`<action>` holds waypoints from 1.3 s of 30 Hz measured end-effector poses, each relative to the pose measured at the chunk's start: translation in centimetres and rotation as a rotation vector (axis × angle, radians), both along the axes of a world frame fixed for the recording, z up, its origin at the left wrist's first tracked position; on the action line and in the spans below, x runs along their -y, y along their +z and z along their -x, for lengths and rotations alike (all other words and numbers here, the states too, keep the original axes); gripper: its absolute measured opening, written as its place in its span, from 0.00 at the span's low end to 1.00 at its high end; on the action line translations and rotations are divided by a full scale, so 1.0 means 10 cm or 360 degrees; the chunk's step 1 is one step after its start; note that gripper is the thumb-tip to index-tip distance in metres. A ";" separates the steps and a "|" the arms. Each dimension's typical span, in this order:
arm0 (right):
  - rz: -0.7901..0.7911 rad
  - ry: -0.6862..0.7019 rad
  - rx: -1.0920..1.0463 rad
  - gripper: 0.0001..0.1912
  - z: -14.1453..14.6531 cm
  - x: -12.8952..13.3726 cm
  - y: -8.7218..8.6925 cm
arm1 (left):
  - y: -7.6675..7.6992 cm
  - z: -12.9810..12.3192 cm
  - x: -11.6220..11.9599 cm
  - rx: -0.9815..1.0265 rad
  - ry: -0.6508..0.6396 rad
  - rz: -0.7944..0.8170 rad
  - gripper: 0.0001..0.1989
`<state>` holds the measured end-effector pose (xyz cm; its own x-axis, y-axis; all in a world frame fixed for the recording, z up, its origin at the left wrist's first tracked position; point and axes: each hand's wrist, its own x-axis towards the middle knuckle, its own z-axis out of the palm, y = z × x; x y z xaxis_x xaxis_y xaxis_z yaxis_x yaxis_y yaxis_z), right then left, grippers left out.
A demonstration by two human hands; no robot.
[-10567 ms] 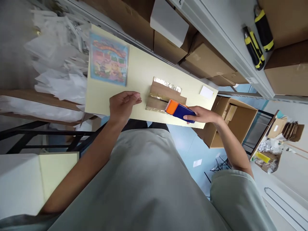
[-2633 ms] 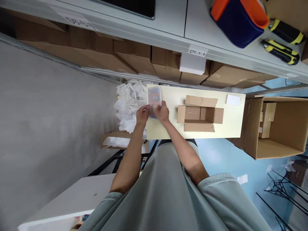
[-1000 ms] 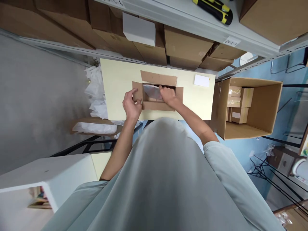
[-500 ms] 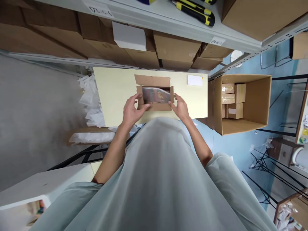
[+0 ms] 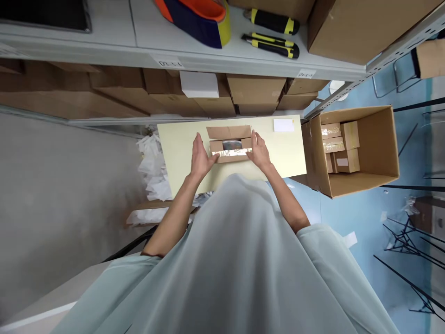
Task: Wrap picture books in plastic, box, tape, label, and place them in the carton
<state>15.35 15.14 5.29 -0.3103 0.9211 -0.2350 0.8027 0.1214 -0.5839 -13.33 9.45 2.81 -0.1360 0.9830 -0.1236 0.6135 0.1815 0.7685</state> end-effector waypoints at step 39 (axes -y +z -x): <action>-0.0991 -0.0002 -0.0174 0.15 0.81 -1.30 1.35 | 1.48 0.23 -1.44 -0.0244 -0.0077 -0.0740 0.08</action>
<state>7.30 28.18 18.83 -0.3013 0.8752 0.3785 0.7428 0.4643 -0.4824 -15.65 23.88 17.58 -0.0710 0.9349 0.3476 0.7252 -0.1909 0.6615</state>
